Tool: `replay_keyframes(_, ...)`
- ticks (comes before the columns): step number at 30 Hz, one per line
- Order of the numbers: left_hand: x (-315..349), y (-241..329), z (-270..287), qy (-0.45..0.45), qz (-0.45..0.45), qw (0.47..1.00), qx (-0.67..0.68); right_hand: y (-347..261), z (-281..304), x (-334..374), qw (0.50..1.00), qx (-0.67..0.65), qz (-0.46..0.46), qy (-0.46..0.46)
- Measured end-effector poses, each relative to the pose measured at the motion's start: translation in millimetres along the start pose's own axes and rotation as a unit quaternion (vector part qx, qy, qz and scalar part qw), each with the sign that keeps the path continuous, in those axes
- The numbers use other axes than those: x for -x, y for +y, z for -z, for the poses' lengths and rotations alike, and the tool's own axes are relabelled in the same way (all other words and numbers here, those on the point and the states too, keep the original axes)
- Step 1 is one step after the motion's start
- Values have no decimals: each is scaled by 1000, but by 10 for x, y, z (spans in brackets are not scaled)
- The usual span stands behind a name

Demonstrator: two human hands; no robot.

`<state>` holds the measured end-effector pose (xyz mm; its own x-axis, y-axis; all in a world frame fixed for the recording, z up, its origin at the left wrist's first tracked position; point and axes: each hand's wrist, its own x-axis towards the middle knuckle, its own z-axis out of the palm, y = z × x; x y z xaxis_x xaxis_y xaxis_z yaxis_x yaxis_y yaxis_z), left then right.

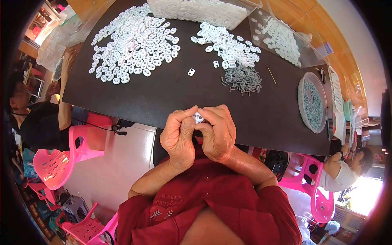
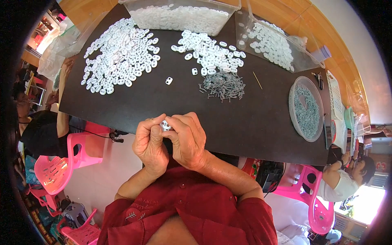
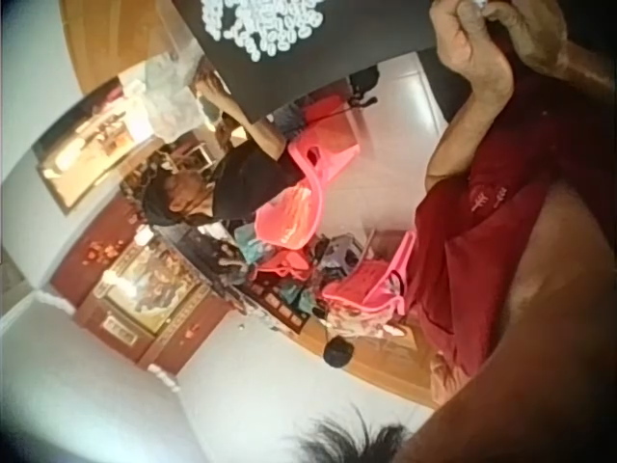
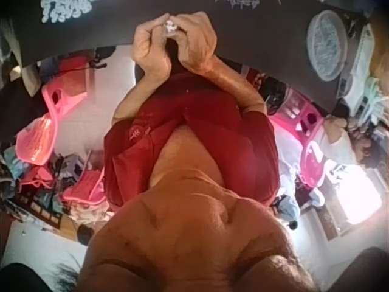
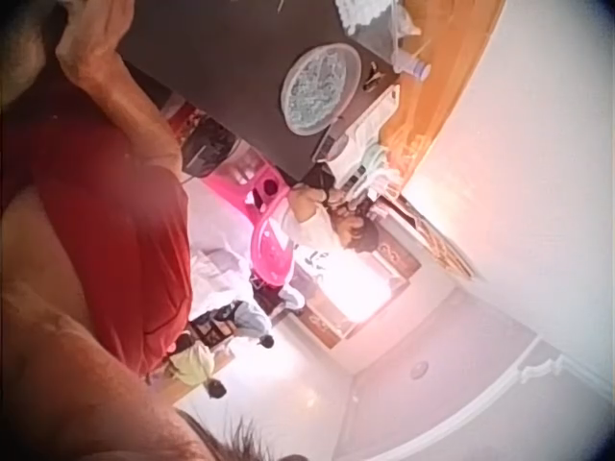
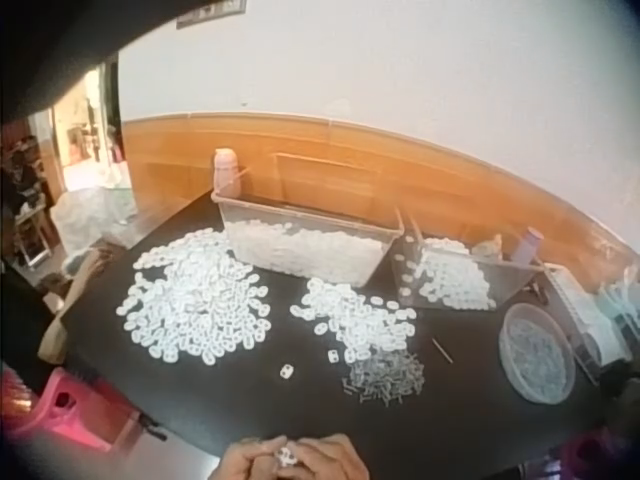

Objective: Assembling small white plastic parts with metal connectors.

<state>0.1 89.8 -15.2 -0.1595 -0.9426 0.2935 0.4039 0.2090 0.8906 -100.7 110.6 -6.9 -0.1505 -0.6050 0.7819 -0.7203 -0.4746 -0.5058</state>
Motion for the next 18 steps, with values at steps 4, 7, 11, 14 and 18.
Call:
replay_keyframes(4, -17, -28, -15, 3, -45, 999, -25, -6, 0, -29, 1000, 6, 20, -1)
replay_keyframes(7, -17, -34, -38, 15, -68, 997, -44, -22, -7, -39, 1000, 6, 26, 3)
replay_keyframes(11, -21, -33, -57, 31, -79, 994, -62, -25, -25, -36, 999, 10, 39, 14)
replay_keyframes(14, -14, -70, -52, 27, -79, 995, -54, -23, -23, -19, 999, 9, 28, 18)
replay_keyframes(18, -34, -82, -56, 37, -94, 993, -67, -54, -10, -104, 999, 22, 39, 8)
